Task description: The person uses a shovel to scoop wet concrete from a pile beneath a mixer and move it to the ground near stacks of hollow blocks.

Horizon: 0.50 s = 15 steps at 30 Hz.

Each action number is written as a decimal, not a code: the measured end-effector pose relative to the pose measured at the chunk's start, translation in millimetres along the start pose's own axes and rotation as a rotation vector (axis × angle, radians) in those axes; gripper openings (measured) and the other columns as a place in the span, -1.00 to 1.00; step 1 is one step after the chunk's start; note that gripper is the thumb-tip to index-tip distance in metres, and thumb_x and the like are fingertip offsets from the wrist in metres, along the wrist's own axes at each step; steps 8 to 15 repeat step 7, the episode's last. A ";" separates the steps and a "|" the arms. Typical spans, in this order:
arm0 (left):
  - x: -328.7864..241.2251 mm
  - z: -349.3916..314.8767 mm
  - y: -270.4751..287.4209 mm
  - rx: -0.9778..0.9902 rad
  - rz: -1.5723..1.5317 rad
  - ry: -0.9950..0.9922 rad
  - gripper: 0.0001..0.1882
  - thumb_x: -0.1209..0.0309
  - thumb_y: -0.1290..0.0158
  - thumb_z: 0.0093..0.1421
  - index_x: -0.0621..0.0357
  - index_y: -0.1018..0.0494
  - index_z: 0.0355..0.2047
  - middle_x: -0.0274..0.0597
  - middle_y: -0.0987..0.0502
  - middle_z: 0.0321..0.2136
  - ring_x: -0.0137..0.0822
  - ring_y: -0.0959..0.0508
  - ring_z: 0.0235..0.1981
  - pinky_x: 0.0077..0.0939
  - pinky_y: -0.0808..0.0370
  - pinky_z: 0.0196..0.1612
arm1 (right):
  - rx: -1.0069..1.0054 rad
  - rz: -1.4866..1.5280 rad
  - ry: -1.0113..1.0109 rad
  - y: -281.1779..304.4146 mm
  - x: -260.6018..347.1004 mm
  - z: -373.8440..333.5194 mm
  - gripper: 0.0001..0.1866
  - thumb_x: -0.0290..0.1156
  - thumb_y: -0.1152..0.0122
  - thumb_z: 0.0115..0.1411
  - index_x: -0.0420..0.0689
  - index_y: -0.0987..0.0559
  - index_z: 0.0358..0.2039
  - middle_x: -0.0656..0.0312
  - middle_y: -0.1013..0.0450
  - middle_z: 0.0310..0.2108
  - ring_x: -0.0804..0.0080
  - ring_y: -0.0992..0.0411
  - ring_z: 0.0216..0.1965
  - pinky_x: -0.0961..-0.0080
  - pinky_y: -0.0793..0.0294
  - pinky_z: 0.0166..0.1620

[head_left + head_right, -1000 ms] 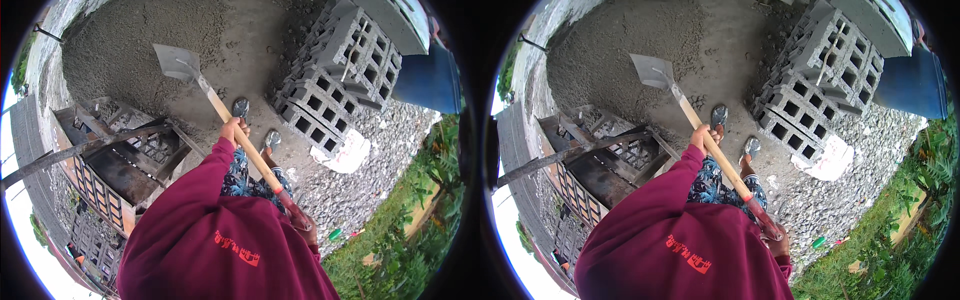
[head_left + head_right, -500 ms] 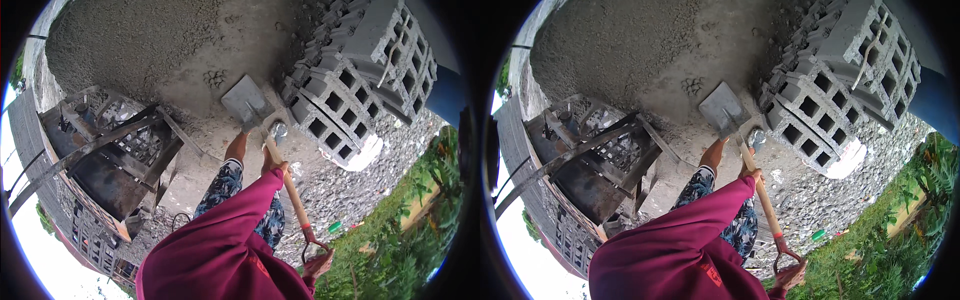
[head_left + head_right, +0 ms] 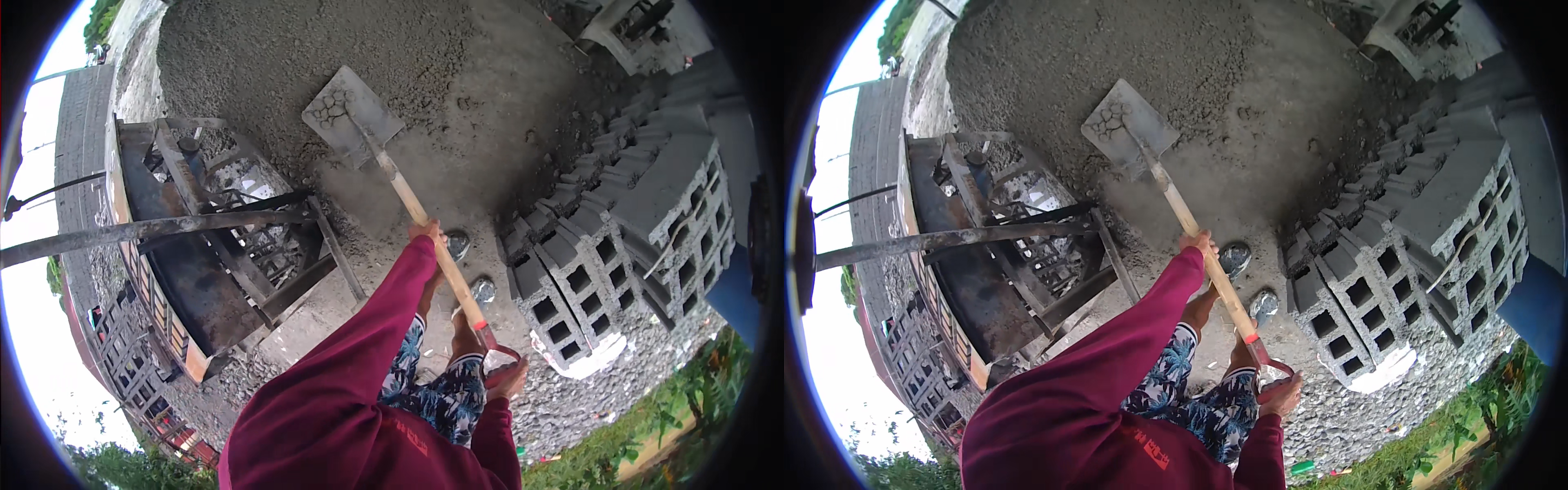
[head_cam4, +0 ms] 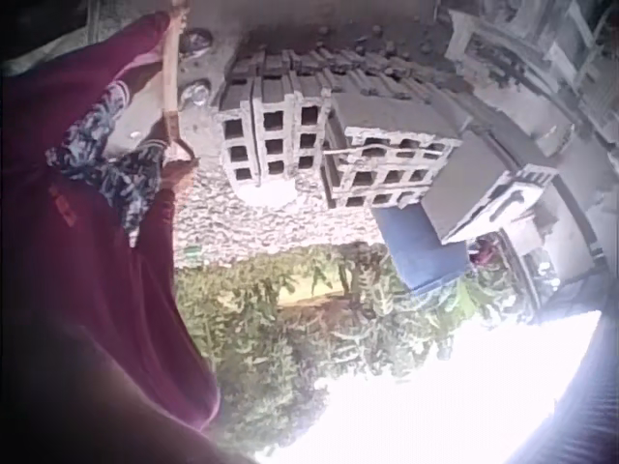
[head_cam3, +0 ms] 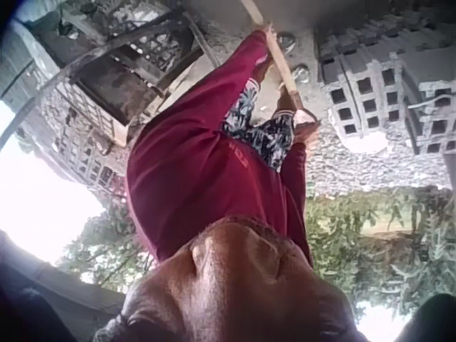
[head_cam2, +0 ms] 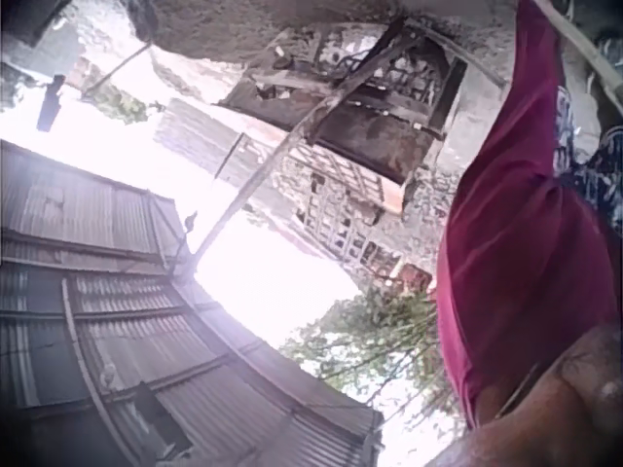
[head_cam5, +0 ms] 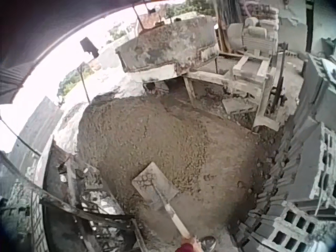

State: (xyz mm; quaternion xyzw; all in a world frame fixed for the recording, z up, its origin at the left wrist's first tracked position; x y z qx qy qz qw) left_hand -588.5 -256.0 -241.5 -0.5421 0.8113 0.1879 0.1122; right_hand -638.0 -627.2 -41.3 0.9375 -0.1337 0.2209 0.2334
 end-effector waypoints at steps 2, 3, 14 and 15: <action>-63.9 -36.9 -6.9 -0.058 -0.122 -0.169 -0.72 0.43 -0.09 0.10 0.11 -0.20 -0.27 -0.15 -0.36 -0.64 -0.26 -0.41 -0.78 -0.31 -0.40 -0.76 | 0.110 0.044 -0.022 -23.2 22.0 4.0 -0.45 0.23 -0.14 0.11 0.00 -0.27 -0.57 0.37 -0.17 -0.74 0.52 -0.18 -0.76 0.52 -0.25 -0.70; -96.6 -54.8 -1.9 -0.049 -0.120 -0.174 -0.68 0.42 -0.08 0.10 0.04 -0.19 -0.20 -0.09 -0.41 -0.56 -0.21 -0.45 -0.74 -0.25 -0.45 -0.72 | 0.192 0.070 -0.034 -34.7 34.8 0.8 -0.45 0.23 -0.14 0.11 0.00 -0.27 -0.56 0.37 -0.17 -0.74 0.52 -0.17 -0.76 0.53 -0.24 -0.70; -165.3 -130.3 9.7 0.001 -0.253 -0.323 -0.66 0.43 -0.08 0.10 0.06 -0.18 -0.17 -0.07 -0.41 -0.56 -0.20 -0.45 -0.74 -0.22 -0.46 -0.71 | 0.443 0.099 0.042 -47.2 91.3 -6.6 -0.47 0.22 -0.11 0.13 -0.04 -0.34 -0.47 0.36 -0.19 -0.68 0.52 -0.17 -0.73 0.50 -0.25 -0.69; -165.3 -130.3 9.7 0.001 -0.253 -0.323 -0.66 0.43 -0.08 0.10 0.06 -0.18 -0.17 -0.07 -0.41 -0.56 -0.20 -0.45 -0.74 -0.22 -0.46 -0.71 | 0.443 0.099 0.042 -47.2 91.3 -6.6 -0.47 0.22 -0.11 0.13 -0.04 -0.34 -0.47 0.36 -0.19 -0.68 0.52 -0.17 -0.73 0.50 -0.25 -0.69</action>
Point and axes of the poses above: each hand's wrist, its own z-axis towards the middle knuckle, its own y-axis out of the back of the hand, x = y × z, the point moved 4 cm from there along z, towards the middle knuckle
